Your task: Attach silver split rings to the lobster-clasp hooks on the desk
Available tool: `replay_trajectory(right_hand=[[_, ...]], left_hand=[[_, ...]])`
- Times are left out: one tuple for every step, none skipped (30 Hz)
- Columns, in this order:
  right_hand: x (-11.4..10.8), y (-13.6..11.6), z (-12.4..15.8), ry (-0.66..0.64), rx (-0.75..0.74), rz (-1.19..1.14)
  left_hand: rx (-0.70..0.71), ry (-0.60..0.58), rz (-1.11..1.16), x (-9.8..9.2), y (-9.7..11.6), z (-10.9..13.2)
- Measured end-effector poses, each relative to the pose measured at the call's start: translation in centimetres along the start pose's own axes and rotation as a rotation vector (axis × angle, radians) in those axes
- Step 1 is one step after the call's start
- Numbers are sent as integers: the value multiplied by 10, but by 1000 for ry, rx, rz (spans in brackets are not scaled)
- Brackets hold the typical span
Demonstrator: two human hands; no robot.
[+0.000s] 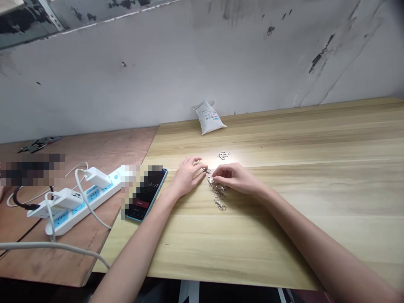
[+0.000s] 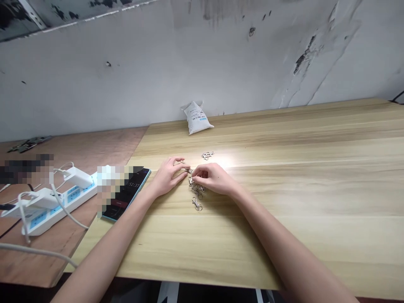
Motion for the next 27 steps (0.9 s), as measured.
replay_trajectory(right_hand=[[0,-1,0,-16,-3,-11],[0,-1,0,-8,-3,-5],[-2,0,0,22,1,20],[-4,0,0,63,9,60],[-6,2,-1,106,17,107],[-8,3,-1,146,26,154],[-10,5,-2,182,36,197],[-12,6,-2,209,44,233],[-14,8,-3,232,52,266],[-16,11,-3,254,61,298],[-18,13,-3,277,70,335],[-21,16,-3,302,84,378],[-23,19,-2,328,99,428],[-25,23,-2,356,116,489],[-28,26,-2,382,133,562],[-29,29,-1,401,150,643],[-31,33,-1,411,167,724],[-31,36,-2,407,184,796],[-31,39,-2,391,199,850],[-31,41,-3,369,211,888],[-30,43,-4,346,218,910],[-29,44,-4,327,219,923],[-29,44,-5,317,218,930],[-29,44,-5,316,218,931],[-29,43,-5,324,221,927],[-30,41,-5,333,224,921],[-31,39,-5,339,223,914]], left_hand=[[-1,-4,-5,1,0,0],[-1,-5,-8,1,1,0],[1,-5,-12,2,2,0],[4,-4,-15,2,3,-1],[9,-3,-17,2,4,-1],[14,-1,-20,3,5,-2],[19,-1,-23,3,6,-3],[22,1,-24,3,6,-3],[24,5,-23,3,7,-4],[24,9,-17,3,7,-4],[21,14,-5,3,7,-4],[16,17,12,3,8,-5],[10,17,35,2,8,-4],[10,11,60,1,8,-4],[17,-4,86,0,10,-4],[33,-22,111,0,11,-3],[56,-39,133,-1,13,-3],[82,-52,153,-3,15,-2],[105,-55,173,-4,17,-2],[123,-51,194,-5,19,-2],[136,-47,215,-7,20,-1],[145,-47,234,-8,21,-1],[148,-52,249,-10,20,-1],[145,-58,257,-11,18,-1],[134,-60,259,-13,14,-1],[112,-55,254,-14,10,-1],[80,-31,241,-16,5,0]])
Point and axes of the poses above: each hand's wrist, its own z-axis away from the middle knuckle, its own x-axis out of the palm, y = z × x, the point moved 2 cm from there along -z, towards the middle knuckle, and after that the axes turned 6 degrees about -y, right-handed, at the moved point
